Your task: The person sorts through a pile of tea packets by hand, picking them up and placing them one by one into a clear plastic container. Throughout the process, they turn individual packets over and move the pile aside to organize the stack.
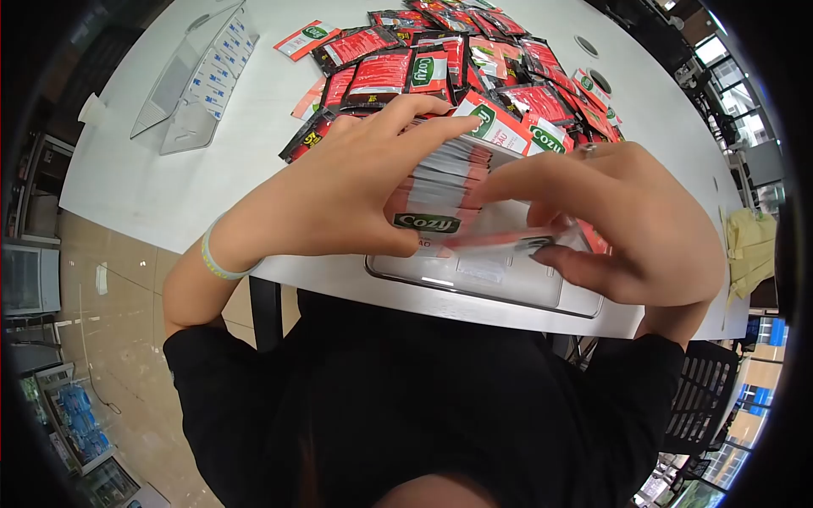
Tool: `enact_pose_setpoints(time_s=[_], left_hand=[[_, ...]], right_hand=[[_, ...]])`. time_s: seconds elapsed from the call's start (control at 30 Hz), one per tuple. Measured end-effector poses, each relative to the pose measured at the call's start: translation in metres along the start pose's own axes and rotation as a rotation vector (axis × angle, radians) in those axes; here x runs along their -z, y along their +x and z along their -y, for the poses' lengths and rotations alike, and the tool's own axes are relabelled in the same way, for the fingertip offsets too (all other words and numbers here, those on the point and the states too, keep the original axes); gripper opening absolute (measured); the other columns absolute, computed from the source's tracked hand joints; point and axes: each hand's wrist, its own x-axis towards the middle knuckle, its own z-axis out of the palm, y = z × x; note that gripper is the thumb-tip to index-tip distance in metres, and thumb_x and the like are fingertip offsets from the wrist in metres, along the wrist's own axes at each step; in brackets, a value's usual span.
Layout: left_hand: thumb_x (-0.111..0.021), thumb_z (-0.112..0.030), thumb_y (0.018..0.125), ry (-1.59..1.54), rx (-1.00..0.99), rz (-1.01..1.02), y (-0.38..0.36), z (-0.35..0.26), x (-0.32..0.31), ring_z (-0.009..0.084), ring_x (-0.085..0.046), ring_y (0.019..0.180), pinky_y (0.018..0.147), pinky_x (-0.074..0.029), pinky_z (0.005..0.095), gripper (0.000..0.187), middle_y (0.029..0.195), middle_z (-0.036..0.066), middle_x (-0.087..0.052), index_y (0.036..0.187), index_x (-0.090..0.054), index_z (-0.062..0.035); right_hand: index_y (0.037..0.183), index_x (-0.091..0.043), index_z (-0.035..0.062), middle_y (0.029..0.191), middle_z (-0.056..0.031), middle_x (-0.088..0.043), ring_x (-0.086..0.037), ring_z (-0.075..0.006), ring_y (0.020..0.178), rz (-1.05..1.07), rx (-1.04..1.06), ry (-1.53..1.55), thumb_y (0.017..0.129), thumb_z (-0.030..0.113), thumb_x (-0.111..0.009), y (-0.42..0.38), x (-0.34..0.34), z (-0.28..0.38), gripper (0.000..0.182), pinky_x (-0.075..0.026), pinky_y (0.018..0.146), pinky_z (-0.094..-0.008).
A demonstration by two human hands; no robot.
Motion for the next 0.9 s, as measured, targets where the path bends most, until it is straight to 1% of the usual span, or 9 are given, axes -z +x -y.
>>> enact_pose_setpoints(time_s=[0.2,0.3,0.37,0.4,0.6,0.7,0.8,0.87,0.9], left_hand=[[-0.078,-0.013,0.063,-0.03,0.015,0.026,-0.001,-0.001,0.002,0.0302,-0.045,0.127,0.1,-0.036,0.0366,0.089,0.146,0.013,-0.038,0.144,-0.041,-0.0105],[-0.078,-0.013,0.065,0.003,0.007,0.011,-0.001,0.001,0.002,0.0294,-0.045,0.126,0.098,-0.036,0.0351,0.088,0.147,0.013,-0.037,0.145,-0.041,-0.0113],[-0.079,-0.014,0.066,-0.041,0.005,0.029,-0.001,0.001,0.004,0.0289,-0.045,0.126,0.098,-0.036,0.0348,0.087,0.147,0.013,-0.037,0.145,-0.042,-0.0108],[-0.079,-0.014,0.066,-0.042,0.004,0.03,-0.001,0.001,0.004,0.0289,-0.045,0.126,0.098,-0.036,0.0348,0.087,0.147,0.013,-0.037,0.145,-0.042,-0.0108],[-0.079,-0.012,0.067,-0.158,0.068,0.12,0.001,0.002,0.01,0.029,-0.039,0.132,0.1,-0.036,0.0368,0.087,0.15,0.012,-0.033,0.145,-0.041,-0.0103],[-0.08,-0.011,0.066,-0.046,-0.062,0.164,0.001,0.011,0.011,0.0295,-0.032,0.137,0.099,-0.039,0.0391,0.09,0.152,0.015,-0.029,0.146,-0.039,-0.0071],[-0.081,-0.01,0.064,-0.127,-0.038,0.207,0.003,0.013,0.017,0.0296,-0.025,0.141,0.103,-0.037,0.041,0.099,0.154,0.017,-0.023,0.149,-0.03,-0.0025],[-0.08,-0.007,0.062,-0.473,-0.003,0.262,0.005,0.018,0.019,0.0291,-0.023,0.142,0.109,-0.032,0.04,0.108,0.155,0.018,-0.02,0.151,-0.02,0.0004],[-0.08,-0.007,0.062,-0.469,-0.005,0.265,0.006,0.017,0.018,0.0291,-0.023,0.142,0.109,-0.032,0.04,0.108,0.155,0.018,-0.02,0.151,-0.02,0.0004]], right_hand=[[0.111,-0.06,0.0003,0.089,-0.0129,-0.068,-0.065,-0.0301,0.07,0.042,0.077,-0.013,0.06,-0.002,-0.067,0.017,-0.011,-0.006,0.052,-0.05,0.061,-0.038],[0.11,-0.059,0.0012,0.08,-0.012,-0.065,-0.062,-0.0332,0.067,0.086,0.098,-0.222,0.06,0.003,-0.067,0.017,-0.01,-0.008,0.051,-0.048,0.061,-0.0407],[0.111,-0.057,0.0025,0.074,-0.012,-0.063,-0.058,-0.0363,0.065,0.25,0.088,-0.267,0.059,0.006,-0.068,0.018,-0.008,-0.009,0.053,-0.046,0.06,-0.0432],[0.111,-0.057,0.0025,0.074,-0.012,-0.063,-0.058,-0.0363,0.065,0.25,0.086,-0.266,0.059,0.006,-0.068,0.019,-0.01,-0.008,0.053,-0.046,0.06,-0.0432],[0.109,-0.056,0.003,0.077,-0.0118,-0.063,-0.061,-0.0338,0.074,-0.076,0.008,-0.1,0.066,0.004,-0.072,0.032,-0.033,-0.002,0.046,-0.046,0.066,-0.0425],[0.108,-0.054,0.0024,0.084,-0.0122,-0.063,-0.061,-0.0327,0.08,-0.2,-0.077,-0.023,0.069,0.007,-0.075,0.037,-0.044,-0.004,0.045,-0.046,0.067,-0.0418],[0.108,-0.054,0.003,0.084,-0.0112,-0.06,-0.058,-0.0313,0.076,-0.252,0.067,-0.04,0.07,0.01,-0.075,0.036,-0.062,-0.016,0.044,-0.043,0.064,-0.041],[0.101,-0.055,0.0058,0.077,-0.0069,-0.055,-0.055,-0.0264,0.071,-0.35,0.138,-0.261,0.067,0.012,-0.076,0.037,-0.072,-0.013,0.041,-0.04,0.06,-0.038],[0.101,-0.055,0.0058,0.077,-0.0069,-0.055,-0.055,-0.0264,0.071,-0.355,0.137,-0.262,0.067,0.012,-0.076,0.039,-0.076,-0.013,0.041,-0.04,0.06,-0.038]])
